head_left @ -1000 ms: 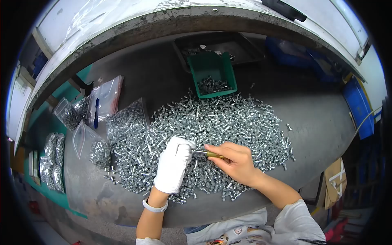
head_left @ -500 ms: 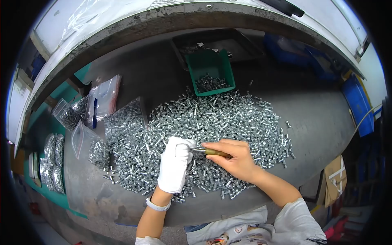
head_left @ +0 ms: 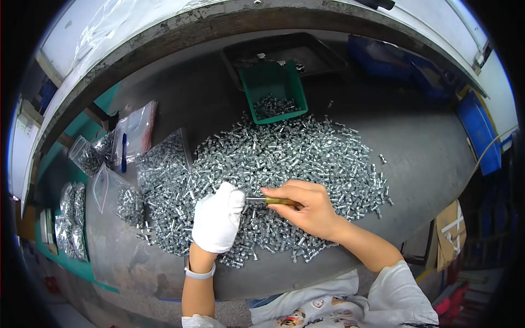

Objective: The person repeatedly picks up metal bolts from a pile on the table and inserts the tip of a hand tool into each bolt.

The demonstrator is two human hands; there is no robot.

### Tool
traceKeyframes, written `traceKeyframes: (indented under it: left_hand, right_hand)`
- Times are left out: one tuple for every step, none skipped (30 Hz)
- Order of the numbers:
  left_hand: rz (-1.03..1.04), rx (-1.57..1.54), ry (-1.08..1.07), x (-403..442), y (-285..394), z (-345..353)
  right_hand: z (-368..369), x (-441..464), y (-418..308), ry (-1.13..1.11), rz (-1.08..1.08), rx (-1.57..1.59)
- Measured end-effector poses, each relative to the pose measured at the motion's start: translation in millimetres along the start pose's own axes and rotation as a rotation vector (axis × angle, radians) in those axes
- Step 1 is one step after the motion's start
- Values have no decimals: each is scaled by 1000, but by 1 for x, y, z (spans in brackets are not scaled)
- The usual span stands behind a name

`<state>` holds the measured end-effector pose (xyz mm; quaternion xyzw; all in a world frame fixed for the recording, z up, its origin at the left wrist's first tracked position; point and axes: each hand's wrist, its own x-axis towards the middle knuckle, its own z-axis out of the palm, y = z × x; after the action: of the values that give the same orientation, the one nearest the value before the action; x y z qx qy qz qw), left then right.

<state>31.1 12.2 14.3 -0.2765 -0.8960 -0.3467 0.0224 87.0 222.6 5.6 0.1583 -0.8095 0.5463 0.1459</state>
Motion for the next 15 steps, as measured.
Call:
traceKeyframes:
  left_hand:
    - [39,36,8,0,1,1]
    - [79,73,16,0,3,3]
    - [118,109,24,0,5,5]
    - [84,78,16,0,5,6]
    - [49,48,7,-1,4,8]
    - [14,19,-2,-2,4,10]
    - [25,-10,3,-1,4,9]
    - [38,-38,6,-1,2,8]
    - [49,-66,8,-1,1,6]
    - [123,-40,17,-1,-1,4]
    - [194,-14,27,1,-3,2]
    - [264,11,38,2,-7,-1]
    - [311,50,131,2,-22,1]
    - [115,-230,280,3,-25,0]
    - [-157,-443,387,1,-24,-8]
  right_hand:
    - [0,0,3,8,-35,-27]
    - [0,0,8,17,-70,-54]
    - [0,0,10,24,-104,-81]
    - [0,0,10,31,-103,-79]
    - [1,-1,10,38,-102,-75]
    - [1,-1,10,45,-100,-71]
    - [-1,-1,8,-44,15,-4]
    - [-5,0,4,-131,131,63]
    - [-8,0,1,-218,248,132]
    - [-11,2,0,-269,324,203]
    - [-13,5,0,-324,400,276]
    - [-13,5,-1,-381,475,347]
    - [-12,4,-2,-326,481,353]
    - [-11,3,0,-288,430,329]
    - [-11,2,4,-247,376,302]
